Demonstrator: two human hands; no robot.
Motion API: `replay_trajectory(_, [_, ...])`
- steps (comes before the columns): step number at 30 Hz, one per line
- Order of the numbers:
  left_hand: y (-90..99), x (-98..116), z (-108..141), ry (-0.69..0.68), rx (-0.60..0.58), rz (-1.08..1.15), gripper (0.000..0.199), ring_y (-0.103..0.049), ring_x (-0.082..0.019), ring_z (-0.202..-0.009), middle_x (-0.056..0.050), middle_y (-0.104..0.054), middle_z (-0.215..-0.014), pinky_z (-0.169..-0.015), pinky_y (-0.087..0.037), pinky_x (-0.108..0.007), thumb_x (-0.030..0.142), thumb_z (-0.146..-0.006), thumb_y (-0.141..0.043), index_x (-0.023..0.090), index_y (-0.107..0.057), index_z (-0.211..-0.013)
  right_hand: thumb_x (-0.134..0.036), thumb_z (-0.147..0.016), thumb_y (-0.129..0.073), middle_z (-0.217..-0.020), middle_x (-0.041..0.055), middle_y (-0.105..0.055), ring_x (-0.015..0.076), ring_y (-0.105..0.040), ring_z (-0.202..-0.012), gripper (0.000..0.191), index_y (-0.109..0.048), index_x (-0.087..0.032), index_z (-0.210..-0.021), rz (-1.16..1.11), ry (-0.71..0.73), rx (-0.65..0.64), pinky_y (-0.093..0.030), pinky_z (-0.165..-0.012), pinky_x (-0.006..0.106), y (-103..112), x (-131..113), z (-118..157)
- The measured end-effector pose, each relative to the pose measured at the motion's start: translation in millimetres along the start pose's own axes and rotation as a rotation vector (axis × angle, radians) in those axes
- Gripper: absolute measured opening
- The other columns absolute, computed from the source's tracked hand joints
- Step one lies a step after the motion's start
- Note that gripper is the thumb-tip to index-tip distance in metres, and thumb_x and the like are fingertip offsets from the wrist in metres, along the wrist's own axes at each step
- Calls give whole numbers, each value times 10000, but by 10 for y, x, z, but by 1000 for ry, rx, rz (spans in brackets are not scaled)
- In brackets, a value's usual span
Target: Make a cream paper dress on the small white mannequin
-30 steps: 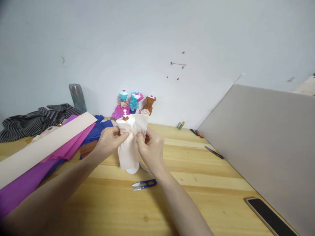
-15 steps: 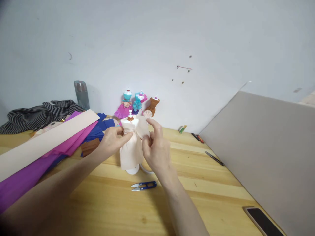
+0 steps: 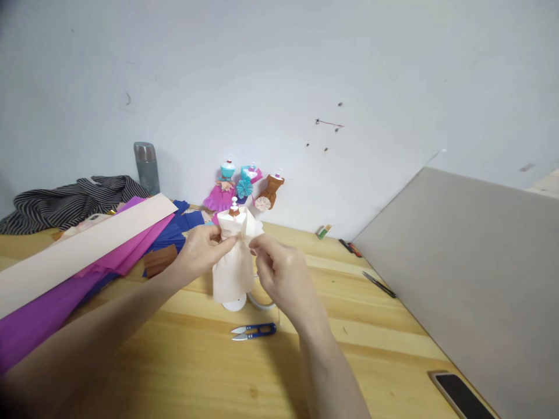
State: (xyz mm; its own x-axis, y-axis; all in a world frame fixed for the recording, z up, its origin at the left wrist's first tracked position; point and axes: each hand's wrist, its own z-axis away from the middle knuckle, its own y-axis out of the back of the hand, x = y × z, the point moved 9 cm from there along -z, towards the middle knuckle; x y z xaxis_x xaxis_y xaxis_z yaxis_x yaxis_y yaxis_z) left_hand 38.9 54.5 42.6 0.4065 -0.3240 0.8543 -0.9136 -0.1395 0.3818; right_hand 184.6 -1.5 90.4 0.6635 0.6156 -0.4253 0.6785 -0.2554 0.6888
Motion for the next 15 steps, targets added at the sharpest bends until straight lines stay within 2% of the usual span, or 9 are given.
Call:
replay_trajectory(2, [1, -6, -3, -9, 7, -8, 267, -547, -162, -590, -41, -615, -603, -528, -380, -254, 386, -732, -567, 146, -586, -617, -118, -824, -429, -700, 13, -688, 109, -612, -492, 197, -613, -184, -811, 14, 17, -10, -446, -487, 213, 3, -19, -3])
replay_trajectory(8, [-13, -25, -16, -21, 3, 5, 284, -551, -160, -597, -42, -627, -617, -553, -411, -261, 397, -743, -561, 135, -623, -652, -127, -760, -517, -734, 27, -695, 150, -647, -613, 268, -645, -164, -992, 92, 99, 5, -501, -567, 250, 45, -80, 7])
replay_trajectory(15, [-15, -40, -20, -19, 4, -5, 285, -565, -170, -610, -58, -644, -635, -545, -413, -263, 394, -745, -557, 131, -636, -666, -110, -792, -489, -771, 42, -719, 155, -659, -607, 231, -636, -188, -951, 182, 106, 20, -501, -556, 254, 24, -52, 1])
